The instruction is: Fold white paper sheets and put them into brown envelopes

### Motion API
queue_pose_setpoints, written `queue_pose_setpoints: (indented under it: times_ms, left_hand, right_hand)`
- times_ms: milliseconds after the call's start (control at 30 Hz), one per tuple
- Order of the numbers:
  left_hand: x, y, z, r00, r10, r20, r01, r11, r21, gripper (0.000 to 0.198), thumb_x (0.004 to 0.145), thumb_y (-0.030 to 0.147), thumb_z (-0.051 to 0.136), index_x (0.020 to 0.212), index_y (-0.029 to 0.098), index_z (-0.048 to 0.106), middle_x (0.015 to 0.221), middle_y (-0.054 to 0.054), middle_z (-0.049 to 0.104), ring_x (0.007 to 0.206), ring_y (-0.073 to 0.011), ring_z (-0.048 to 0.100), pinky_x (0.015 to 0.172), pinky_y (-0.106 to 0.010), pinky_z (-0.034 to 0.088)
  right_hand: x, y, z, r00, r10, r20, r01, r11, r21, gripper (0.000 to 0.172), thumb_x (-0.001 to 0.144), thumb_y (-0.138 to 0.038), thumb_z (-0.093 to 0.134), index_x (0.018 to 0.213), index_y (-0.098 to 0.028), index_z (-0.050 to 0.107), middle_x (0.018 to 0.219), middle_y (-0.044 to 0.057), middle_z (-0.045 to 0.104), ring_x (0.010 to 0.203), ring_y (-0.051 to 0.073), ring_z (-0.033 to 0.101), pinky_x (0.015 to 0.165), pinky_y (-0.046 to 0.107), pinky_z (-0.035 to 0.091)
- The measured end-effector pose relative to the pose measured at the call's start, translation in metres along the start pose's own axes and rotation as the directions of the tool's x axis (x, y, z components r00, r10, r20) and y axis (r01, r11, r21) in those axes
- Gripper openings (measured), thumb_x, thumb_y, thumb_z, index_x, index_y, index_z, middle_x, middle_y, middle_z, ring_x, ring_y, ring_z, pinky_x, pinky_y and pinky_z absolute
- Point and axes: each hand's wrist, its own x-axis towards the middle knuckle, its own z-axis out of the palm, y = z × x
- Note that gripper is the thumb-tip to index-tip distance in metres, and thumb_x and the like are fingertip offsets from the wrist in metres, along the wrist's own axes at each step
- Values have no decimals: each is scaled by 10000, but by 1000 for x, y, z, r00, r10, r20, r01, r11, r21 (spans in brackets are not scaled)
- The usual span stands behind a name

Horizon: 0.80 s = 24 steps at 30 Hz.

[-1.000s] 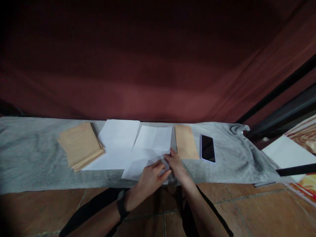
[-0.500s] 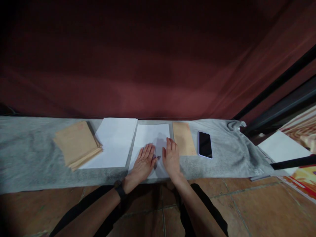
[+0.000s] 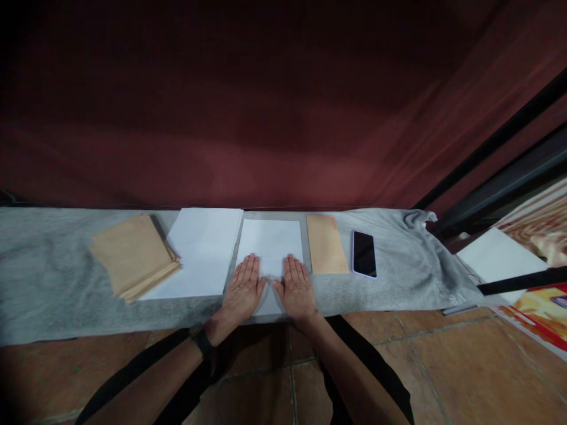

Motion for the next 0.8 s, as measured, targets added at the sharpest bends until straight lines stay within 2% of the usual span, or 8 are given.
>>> queue_pose_setpoints:
  times_ms: [267, 400, 467, 533, 633, 700, 800]
  left_hand:
    - [-16, -6, -14, 998, -67, -10, 67, 996, 64, 684, 1001, 408, 399, 1520, -34, 349, 1604, -258, 316, 1538, -329, 215, 1264, -539, 183]
    - [-12, -7, -26, 995, -90, -39, 94, 992, 87, 647, 1008, 368, 369, 1497, -56, 379, 1570, -274, 376, 1548, -329, 181, 1267, -571, 139]
    - [1, -4, -32, 996, -70, -62, 75, 994, 74, 619, 1011, 333, 349, 1504, -39, 375, 1587, -248, 365, 1557, -312, 149, 1271, -569, 125]
    - [21, 2, -34, 998, 0, -66, 2, 999, 34, 594, 1015, 305, 327, 1532, 13, 355, 1623, -188, 331, 1563, -276, 135, 1280, -533, 132]
    - [57, 11, -29, 993, 122, 0, -122, 992, -40, 559, 1026, 271, 277, 1541, 75, 366, 1629, -128, 348, 1551, -235, 202, 1279, -474, 175]
    - [77, 13, -21, 991, 124, 55, -121, 991, -56, 550, 1025, 252, 271, 1530, 69, 386, 1613, -134, 379, 1538, -236, 249, 1273, -463, 194]
    - [95, 9, -8, 990, 88, 114, -83, 995, -46, 541, 1009, 217, 304, 1523, 86, 410, 1606, -134, 391, 1525, -243, 283, 1263, -460, 211]
  right_hand:
    - [-19, 11, -1, 999, 21, -25, -22, 999, -32, 713, 1031, -497, 423, 1568, -42, 303, 1603, 233, 347, 1498, 343, 332, 1195, 533, 339]
    - [-21, 9, -7, 998, 54, -19, -55, 998, -31, 706, 1030, -498, 420, 1526, 2, 377, 1578, 254, 383, 1495, 360, 333, 1212, 539, 305]
    - [-10, 8, -13, 997, 81, -11, -81, 997, 11, 648, 1043, -475, 386, 1502, -22, 437, 1552, 234, 439, 1487, 347, 352, 1220, 535, 292]
    - [11, 8, -18, 993, 114, -12, -113, 989, 93, 601, 1060, -463, 317, 1495, -79, 472, 1524, 190, 497, 1474, 317, 385, 1219, 528, 302]
    - [52, 9, -17, 991, 136, -12, -127, 953, 276, 632, 1075, -466, 156, 1480, -128, 505, 1505, 134, 536, 1455, 254, 427, 1207, 479, 351]
    - [77, 7, -10, 985, 170, -2, -158, 922, 354, 661, 1075, -466, 96, 1464, -152, 528, 1486, 116, 559, 1439, 225, 453, 1200, 461, 371]
    - [98, -1, 8, 990, 134, 35, -138, 929, 344, 635, 1081, -426, 102, 1466, -152, 526, 1491, 114, 556, 1441, 215, 449, 1210, 456, 350]
